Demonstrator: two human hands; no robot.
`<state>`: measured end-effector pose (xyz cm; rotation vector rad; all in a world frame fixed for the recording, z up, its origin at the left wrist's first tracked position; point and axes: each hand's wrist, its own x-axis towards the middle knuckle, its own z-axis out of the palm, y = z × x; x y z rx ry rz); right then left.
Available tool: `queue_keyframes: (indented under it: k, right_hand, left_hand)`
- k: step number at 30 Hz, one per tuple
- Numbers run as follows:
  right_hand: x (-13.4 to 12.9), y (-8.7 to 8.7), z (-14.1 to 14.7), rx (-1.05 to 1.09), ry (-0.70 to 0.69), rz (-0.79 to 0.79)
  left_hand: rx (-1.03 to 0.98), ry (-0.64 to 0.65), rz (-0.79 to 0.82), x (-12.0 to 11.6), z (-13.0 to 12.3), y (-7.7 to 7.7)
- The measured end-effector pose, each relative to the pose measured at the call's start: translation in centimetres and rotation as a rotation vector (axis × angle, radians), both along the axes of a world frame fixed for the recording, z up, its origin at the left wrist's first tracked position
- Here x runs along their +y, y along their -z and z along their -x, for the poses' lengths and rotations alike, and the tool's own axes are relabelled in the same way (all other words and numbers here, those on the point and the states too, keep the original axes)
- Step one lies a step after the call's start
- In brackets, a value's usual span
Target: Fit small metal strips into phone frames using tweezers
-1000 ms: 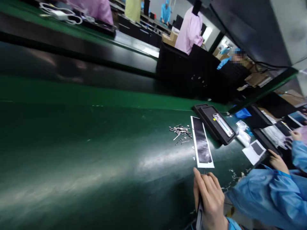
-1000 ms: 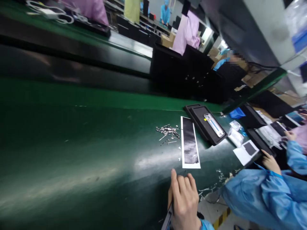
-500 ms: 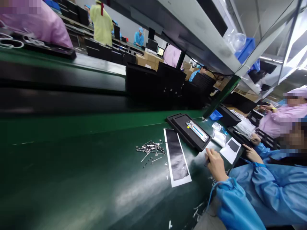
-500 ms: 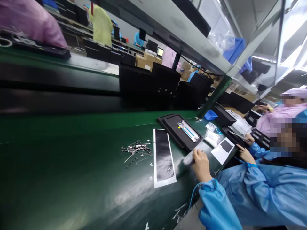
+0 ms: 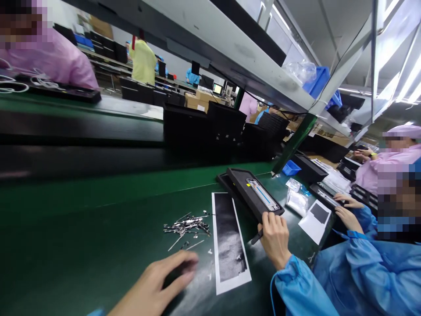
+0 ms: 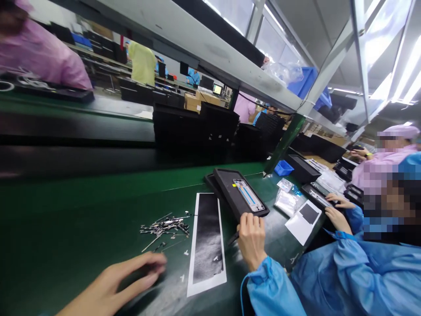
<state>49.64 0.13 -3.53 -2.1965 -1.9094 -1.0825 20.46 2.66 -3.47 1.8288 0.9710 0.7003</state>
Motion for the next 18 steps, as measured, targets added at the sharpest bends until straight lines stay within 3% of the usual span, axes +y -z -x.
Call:
queue_keyframes:
  k: [2,4,9,13,18]
  right_hand:
    - [0.3,-0.1,1.7,0.001,-0.064,-0.017]
    - [0.3,0.0,3.5,-0.004,-0.107,-0.029]
    - [-0.2,-0.3,7.3,-0.063,-0.183,0.03]
    - [-1.0,-1.2,8.5,-0.088,-0.179,0.015]
    - [-4.0,-2.6,8.5,-0.042,-0.215,-0.165]
  left_hand:
    - [-0.279,0.031,0.507,1.1,-4.1,-1.9]
    - [-0.372,0.015,0.615,2.3,-7.2,-3.0]
    - [-0.436,0.001,0.672,3.9,-11.6,-3.8]
    - [-0.351,-0.124,0.656,4.3,-13.6,-4.2]
    - [-0.261,-0.248,0.521,3.9,-12.6,-5.3]
